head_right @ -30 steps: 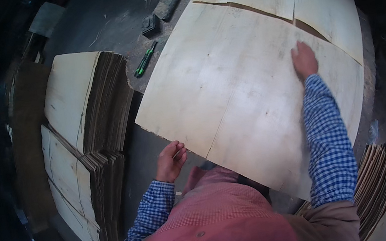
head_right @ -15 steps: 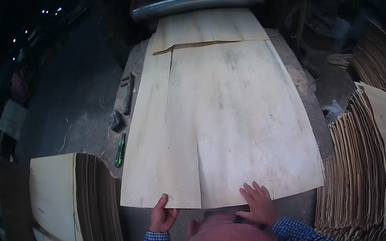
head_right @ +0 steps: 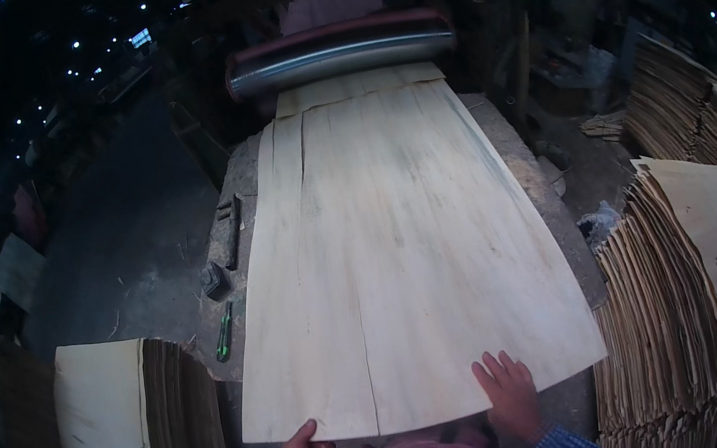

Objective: The person picks up thin wood sheets from a stack and feeds them into an industrial rolling machine by hand. They pick up individual sheets, align them on the feed table, and push them into the rollers.

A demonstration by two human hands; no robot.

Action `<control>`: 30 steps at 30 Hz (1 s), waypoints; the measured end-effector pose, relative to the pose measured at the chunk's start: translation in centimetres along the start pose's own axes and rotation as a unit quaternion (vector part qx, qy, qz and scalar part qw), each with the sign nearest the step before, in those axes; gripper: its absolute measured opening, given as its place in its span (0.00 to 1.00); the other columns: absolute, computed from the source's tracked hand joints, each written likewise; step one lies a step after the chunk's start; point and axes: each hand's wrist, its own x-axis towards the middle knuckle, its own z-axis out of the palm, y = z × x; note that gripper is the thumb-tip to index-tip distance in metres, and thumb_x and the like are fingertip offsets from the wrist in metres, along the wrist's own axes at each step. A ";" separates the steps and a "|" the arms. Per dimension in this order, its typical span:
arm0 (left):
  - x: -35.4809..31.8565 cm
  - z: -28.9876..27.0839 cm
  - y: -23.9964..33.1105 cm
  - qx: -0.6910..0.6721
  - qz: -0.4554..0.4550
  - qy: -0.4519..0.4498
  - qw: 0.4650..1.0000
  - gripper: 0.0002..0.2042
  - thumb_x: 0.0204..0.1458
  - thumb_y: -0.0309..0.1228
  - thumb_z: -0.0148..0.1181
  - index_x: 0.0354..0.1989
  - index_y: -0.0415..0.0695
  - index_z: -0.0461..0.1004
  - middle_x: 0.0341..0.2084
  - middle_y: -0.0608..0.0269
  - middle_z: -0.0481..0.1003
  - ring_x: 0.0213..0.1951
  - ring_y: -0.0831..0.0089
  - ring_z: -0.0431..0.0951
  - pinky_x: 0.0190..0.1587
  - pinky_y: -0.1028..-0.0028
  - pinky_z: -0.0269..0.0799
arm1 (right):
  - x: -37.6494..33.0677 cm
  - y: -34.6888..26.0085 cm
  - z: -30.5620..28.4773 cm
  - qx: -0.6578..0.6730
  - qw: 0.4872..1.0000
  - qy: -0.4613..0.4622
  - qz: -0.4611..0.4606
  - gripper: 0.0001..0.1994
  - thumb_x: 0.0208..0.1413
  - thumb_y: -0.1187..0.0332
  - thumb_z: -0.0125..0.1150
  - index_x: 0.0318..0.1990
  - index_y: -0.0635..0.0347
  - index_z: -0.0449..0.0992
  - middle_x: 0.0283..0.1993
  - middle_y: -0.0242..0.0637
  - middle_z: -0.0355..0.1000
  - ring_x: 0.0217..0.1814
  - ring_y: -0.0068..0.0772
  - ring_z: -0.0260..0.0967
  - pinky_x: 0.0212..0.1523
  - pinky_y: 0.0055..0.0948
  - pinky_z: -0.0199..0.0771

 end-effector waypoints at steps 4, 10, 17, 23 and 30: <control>-2.0 1.3 -0.7 -0.016 -0.003 0.027 0.999 0.18 0.62 0.34 0.51 0.56 0.38 0.66 0.46 0.56 0.76 0.41 0.64 0.78 0.40 0.67 0.76 | 0.5 -0.9 -4.6 0.017 1.000 0.005 -0.010 0.32 0.40 0.76 0.53 0.61 0.56 0.69 0.65 0.44 0.64 0.68 0.55 0.57 0.64 0.59 0.55; 7.5 7.0 3.9 -0.006 0.075 0.015 0.997 0.15 0.62 0.32 0.50 0.54 0.38 0.68 0.47 0.54 0.76 0.48 0.64 0.77 0.48 0.64 0.75 | 9.9 2.6 -4.5 0.044 0.997 0.034 -0.049 0.34 0.40 0.78 0.53 0.63 0.58 0.66 0.66 0.45 0.62 0.68 0.55 0.56 0.64 0.57 0.55; 11.0 6.5 5.2 0.028 0.103 0.138 0.985 0.10 0.64 0.35 0.48 0.46 0.44 0.72 0.39 0.58 0.80 0.40 0.64 0.81 0.36 0.71 0.80 | 25.1 8.0 2.2 0.035 0.995 0.068 -0.060 0.36 0.42 0.79 0.53 0.66 0.55 0.63 0.69 0.42 0.59 0.72 0.52 0.51 0.68 0.56 0.48; 4.2 0.5 -2.0 -0.035 0.061 0.276 0.959 0.11 0.63 0.32 0.50 0.48 0.41 0.72 0.40 0.59 0.79 0.41 0.65 0.81 0.39 0.70 0.80 | 36.8 14.3 8.8 0.004 0.997 0.064 -0.051 0.35 0.47 0.81 0.50 0.67 0.50 0.61 0.72 0.42 0.55 0.75 0.50 0.46 0.71 0.58 0.44; 4.0 -1.0 -6.3 -0.037 0.071 0.333 0.939 0.10 0.62 0.33 0.53 0.47 0.42 0.72 0.40 0.62 0.77 0.42 0.69 0.79 0.40 0.73 0.78 | 41.9 17.2 12.5 -0.107 0.994 0.011 0.021 0.23 0.60 0.62 0.52 0.63 0.55 0.66 0.65 0.43 0.64 0.67 0.49 0.58 0.61 0.51 0.63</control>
